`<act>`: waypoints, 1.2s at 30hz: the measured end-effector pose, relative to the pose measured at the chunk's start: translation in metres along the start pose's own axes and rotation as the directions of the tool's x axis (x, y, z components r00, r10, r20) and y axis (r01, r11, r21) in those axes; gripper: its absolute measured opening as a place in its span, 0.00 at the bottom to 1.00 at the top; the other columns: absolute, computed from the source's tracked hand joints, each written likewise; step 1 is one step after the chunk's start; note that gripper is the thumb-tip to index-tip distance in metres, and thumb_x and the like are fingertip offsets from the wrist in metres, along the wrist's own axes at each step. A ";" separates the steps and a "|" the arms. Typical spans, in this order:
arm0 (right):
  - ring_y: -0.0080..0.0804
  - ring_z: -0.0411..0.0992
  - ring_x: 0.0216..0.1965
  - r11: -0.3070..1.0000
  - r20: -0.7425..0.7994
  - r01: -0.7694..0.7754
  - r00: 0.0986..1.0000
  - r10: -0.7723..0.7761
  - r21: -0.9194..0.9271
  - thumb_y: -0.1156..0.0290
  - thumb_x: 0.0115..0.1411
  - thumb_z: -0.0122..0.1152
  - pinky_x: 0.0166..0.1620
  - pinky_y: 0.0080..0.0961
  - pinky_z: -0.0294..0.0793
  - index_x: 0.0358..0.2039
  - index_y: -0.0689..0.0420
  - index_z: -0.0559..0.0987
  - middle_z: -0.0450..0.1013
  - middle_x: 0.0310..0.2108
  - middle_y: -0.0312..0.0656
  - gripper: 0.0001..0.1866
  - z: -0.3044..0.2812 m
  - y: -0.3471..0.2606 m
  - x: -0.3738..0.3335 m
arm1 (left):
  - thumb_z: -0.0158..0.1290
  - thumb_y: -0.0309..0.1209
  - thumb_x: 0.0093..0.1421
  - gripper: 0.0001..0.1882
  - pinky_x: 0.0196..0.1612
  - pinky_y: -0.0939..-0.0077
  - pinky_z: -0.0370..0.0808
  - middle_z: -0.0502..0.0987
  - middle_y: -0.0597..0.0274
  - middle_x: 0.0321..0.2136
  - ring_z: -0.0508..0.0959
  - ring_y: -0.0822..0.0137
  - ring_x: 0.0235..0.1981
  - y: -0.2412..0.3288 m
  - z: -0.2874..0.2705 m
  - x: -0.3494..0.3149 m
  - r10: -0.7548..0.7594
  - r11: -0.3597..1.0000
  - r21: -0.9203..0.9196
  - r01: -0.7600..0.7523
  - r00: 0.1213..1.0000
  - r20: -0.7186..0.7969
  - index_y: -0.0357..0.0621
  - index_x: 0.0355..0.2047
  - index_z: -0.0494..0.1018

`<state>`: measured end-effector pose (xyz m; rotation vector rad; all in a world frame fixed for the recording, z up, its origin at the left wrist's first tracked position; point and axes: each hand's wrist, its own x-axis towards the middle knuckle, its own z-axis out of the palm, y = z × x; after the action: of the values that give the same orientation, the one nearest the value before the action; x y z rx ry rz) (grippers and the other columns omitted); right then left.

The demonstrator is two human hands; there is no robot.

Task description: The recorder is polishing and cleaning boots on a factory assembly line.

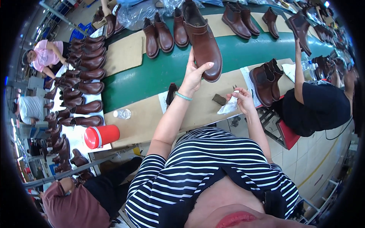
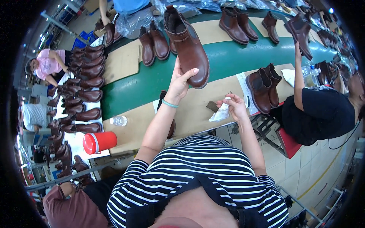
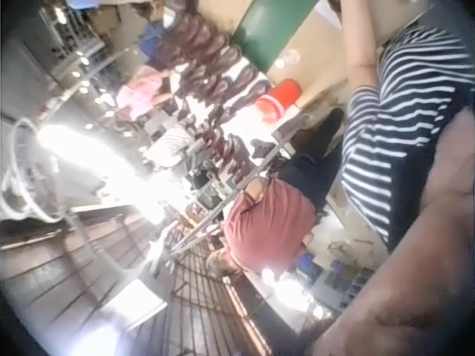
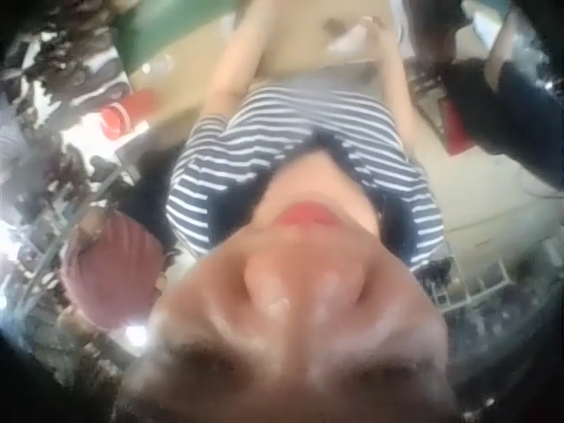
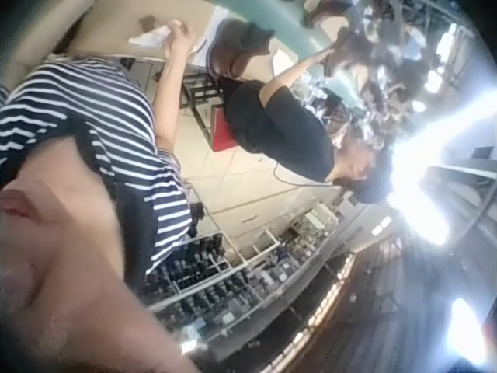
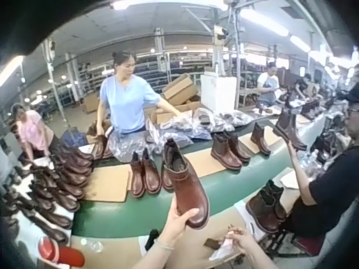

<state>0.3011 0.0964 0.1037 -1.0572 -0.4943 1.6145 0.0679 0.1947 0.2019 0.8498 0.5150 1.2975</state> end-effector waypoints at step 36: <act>0.14 0.63 0.24 0.930 0.024 0.326 0.945 -0.327 -0.166 0.84 0.53 0.49 0.29 0.13 0.63 0.44 0.65 0.76 0.67 0.24 0.31 0.17 -0.076 -0.160 -0.004 | 0.58 0.10 0.41 0.47 0.59 0.68 0.67 0.70 0.63 0.53 0.70 0.63 0.55 -0.207 0.212 0.258 -0.236 0.961 -0.047 0.273 0.895 0.378 0.49 0.63 0.58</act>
<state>0.4532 0.1287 0.1894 -1.0397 -0.7729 1.2912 0.4136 0.3822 0.1998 0.8854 0.2490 0.8857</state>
